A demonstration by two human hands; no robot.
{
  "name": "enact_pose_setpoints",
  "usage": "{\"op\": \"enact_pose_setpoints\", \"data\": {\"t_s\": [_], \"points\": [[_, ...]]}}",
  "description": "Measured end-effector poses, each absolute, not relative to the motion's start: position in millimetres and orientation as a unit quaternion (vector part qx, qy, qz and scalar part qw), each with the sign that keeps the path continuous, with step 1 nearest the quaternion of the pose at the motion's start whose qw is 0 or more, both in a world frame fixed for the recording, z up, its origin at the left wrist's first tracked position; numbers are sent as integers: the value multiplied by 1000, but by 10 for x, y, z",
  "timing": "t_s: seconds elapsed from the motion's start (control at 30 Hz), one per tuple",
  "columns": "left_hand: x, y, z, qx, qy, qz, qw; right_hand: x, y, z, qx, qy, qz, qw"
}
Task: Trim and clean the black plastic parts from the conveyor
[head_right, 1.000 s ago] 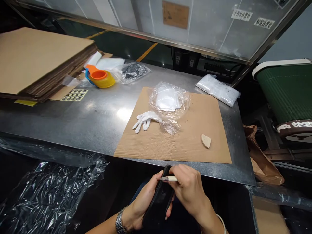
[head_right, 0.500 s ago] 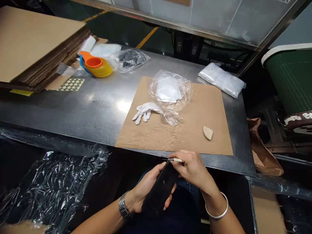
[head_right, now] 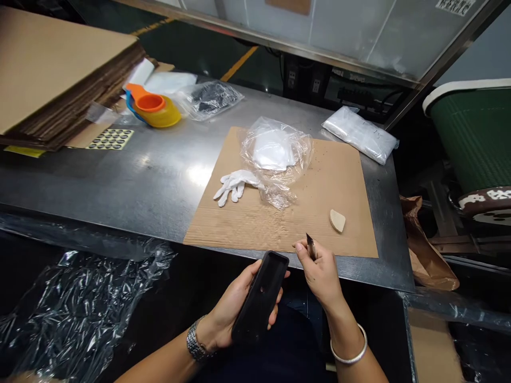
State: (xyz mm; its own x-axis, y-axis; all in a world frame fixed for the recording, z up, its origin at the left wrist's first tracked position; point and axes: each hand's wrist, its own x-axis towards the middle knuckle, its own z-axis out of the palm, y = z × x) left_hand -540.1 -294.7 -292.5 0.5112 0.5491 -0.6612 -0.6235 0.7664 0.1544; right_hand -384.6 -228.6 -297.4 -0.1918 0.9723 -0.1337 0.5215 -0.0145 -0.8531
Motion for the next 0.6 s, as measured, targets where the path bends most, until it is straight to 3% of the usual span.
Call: {"op": "enact_pose_setpoints", "data": {"t_s": [0.13, 0.4, 0.5, 0.6], "points": [[-5428, -2924, -2966, -49, 378, 370, 847, -3654, -2150, -3217, -619, -681, 330, 209], [-5449, -2896, -2991, -59, 376, 397, 835, -3611, -1756, -3575, -641, -717, 180, 207], [-5451, -2885, -3001, -72, 379, 426, 819, -3679, -1913, -3428, -620, -730, 184, 222], [-5431, -2866, -2976, -88, 413, 458, 782, -3791, -2284, -3137, -538, -765, 293, 197]]}}
